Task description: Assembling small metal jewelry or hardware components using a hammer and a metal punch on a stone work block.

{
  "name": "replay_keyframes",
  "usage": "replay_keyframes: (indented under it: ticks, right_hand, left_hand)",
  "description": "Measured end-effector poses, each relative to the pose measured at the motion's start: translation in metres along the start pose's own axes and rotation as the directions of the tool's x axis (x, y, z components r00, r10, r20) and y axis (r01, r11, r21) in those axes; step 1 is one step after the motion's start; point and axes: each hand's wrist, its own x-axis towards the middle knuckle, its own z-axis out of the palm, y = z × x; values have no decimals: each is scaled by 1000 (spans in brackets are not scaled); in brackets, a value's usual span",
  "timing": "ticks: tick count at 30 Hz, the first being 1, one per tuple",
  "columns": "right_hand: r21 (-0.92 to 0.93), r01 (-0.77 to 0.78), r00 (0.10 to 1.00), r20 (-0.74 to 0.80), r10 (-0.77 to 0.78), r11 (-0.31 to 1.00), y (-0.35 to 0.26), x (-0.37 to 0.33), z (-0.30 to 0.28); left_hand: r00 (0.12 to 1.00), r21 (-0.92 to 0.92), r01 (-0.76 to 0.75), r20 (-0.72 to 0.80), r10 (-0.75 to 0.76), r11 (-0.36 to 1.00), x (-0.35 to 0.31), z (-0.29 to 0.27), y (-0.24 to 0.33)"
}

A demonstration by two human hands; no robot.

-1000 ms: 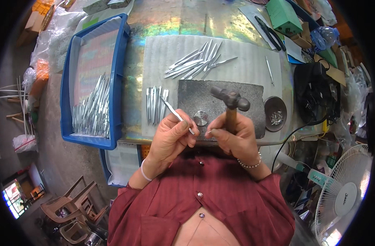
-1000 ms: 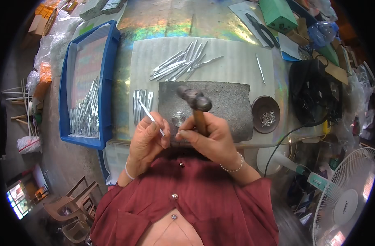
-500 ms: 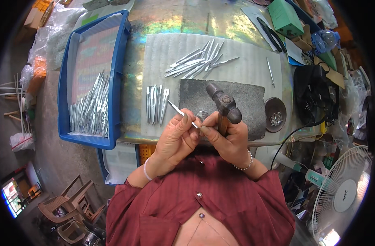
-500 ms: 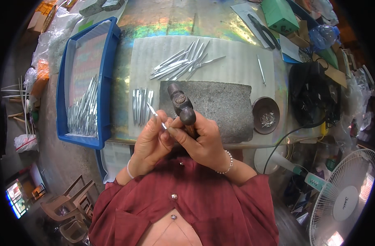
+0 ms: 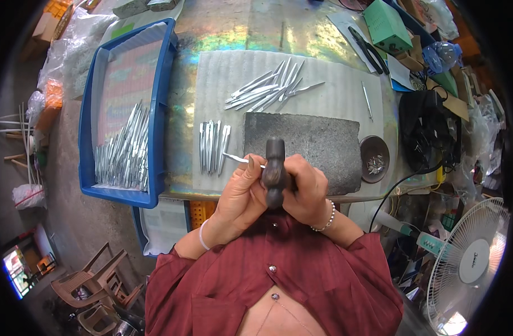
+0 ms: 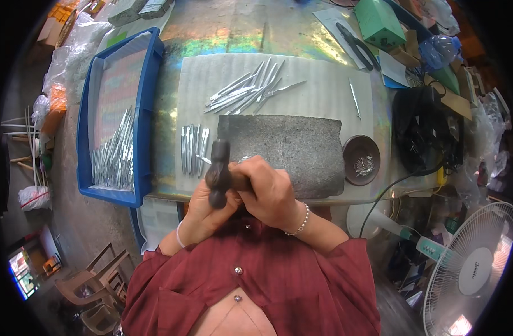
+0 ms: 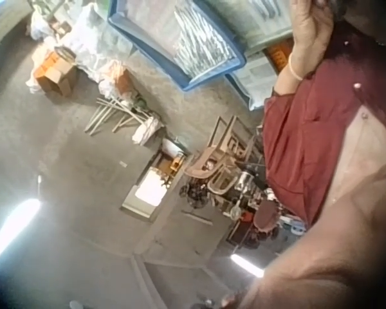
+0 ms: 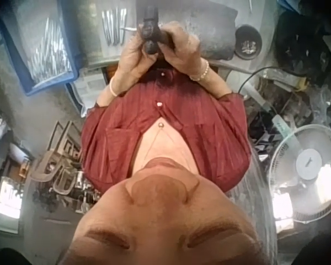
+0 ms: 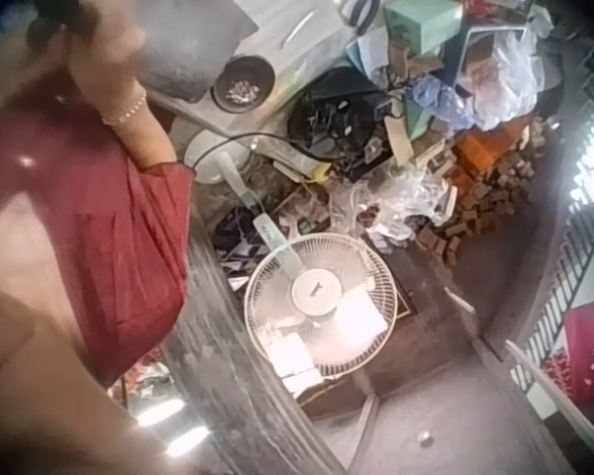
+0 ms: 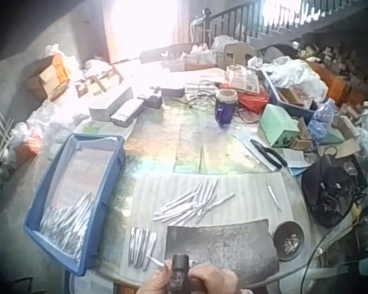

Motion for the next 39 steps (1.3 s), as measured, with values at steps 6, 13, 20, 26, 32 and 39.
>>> replay_keyframes:
  ticks: [6,13,20,26,32,39]
  right_hand:
    - [451,-505,857,159,490,736,11,-11,-26]
    - [363,-545,835,151,529,756,17,-23,-40]
    - [171,-586,810,135,570,792,20,-23,-37]
    - [161,-576,818,109,565,801,25,-28,-38]
    - [131,-574,819,98,566,808,24,-28,-36]
    - [108,-560,828,107,550,822,23,-28,-38]
  left_hand:
    - [968,107,-210,160,192,972,-2,-11,9]
    - [944,342,-321,186,271,883,3,-13,18]
    - [850,777,-486,314,424,400,9,-5,13]
    - [818,848,-487,361,447,208,14,-4,9]
    - [792,855,-503,397,464,127,15,-4,6]
    - [749,853,-519,479,458,-43,14,0,4]
